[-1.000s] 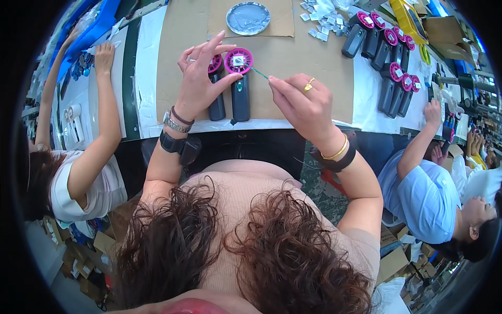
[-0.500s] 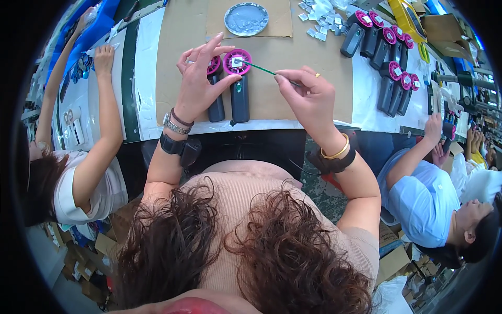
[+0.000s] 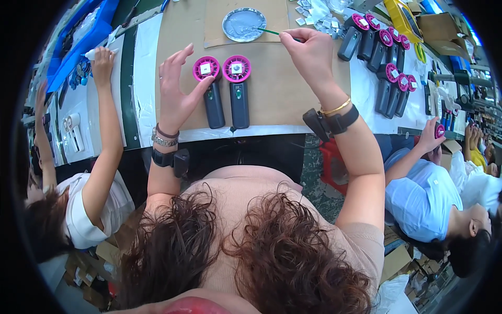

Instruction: The person applies glue to the center of handheld fans using a thin stick and places small square components onto the glued areas. After pressing the components into place, they move the fans aside and repeat the process with new ones.

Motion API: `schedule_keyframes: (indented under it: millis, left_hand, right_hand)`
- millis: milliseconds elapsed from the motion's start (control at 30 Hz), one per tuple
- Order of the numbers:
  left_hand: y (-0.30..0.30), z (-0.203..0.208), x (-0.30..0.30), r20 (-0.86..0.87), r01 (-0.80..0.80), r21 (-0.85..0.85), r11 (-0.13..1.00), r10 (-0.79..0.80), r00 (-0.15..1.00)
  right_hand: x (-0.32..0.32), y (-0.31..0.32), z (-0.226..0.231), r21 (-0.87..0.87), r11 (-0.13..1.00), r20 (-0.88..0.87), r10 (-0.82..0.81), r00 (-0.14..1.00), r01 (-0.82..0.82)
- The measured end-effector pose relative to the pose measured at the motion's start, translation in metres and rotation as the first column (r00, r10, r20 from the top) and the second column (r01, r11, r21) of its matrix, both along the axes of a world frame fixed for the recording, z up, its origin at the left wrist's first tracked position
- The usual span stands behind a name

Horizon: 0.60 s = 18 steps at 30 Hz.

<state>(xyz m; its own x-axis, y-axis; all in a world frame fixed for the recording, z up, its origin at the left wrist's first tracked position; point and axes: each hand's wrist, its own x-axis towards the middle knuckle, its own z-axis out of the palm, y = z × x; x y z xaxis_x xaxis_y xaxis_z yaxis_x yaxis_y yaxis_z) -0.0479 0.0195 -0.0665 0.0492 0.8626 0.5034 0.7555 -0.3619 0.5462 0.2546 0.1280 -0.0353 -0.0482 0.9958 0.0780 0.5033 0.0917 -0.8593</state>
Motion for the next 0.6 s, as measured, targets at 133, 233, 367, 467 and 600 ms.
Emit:
schedule_keyframes:
  millis: [133,233,367,467,600]
  left_hand:
    - [0.0,0.001,-0.006,0.104,0.041,-0.076,0.996,-0.033,0.994]
    - [-0.003,0.003,-0.007,0.142,0.064,-0.119,0.991,-0.047,0.989]
    - [-0.005,0.004,-0.007,0.24,0.101,-0.183,0.978,-0.055,0.969]
    - [-0.005,0.004,-0.006,0.297,0.136,-0.175,0.975,-0.08,0.952]
    - [-0.005,0.003,-0.005,0.328,0.156,-0.154,0.976,-0.098,0.94]
  right_hand:
    - [-0.002,0.012,-0.011,-0.005,1.0,0.056,0.01,0.998,-0.01]
    - [-0.005,0.012,-0.009,-0.093,0.996,0.066,0.0,0.998,0.007]
    - [-0.005,0.015,-0.024,-0.108,0.994,-0.111,0.003,0.994,-0.016]
    - [-0.003,0.015,-0.024,-0.205,0.979,-0.201,-0.028,0.979,-0.014]
    - [-0.004,0.014,-0.016,-0.362,0.931,-0.354,-0.082,0.932,-0.055]
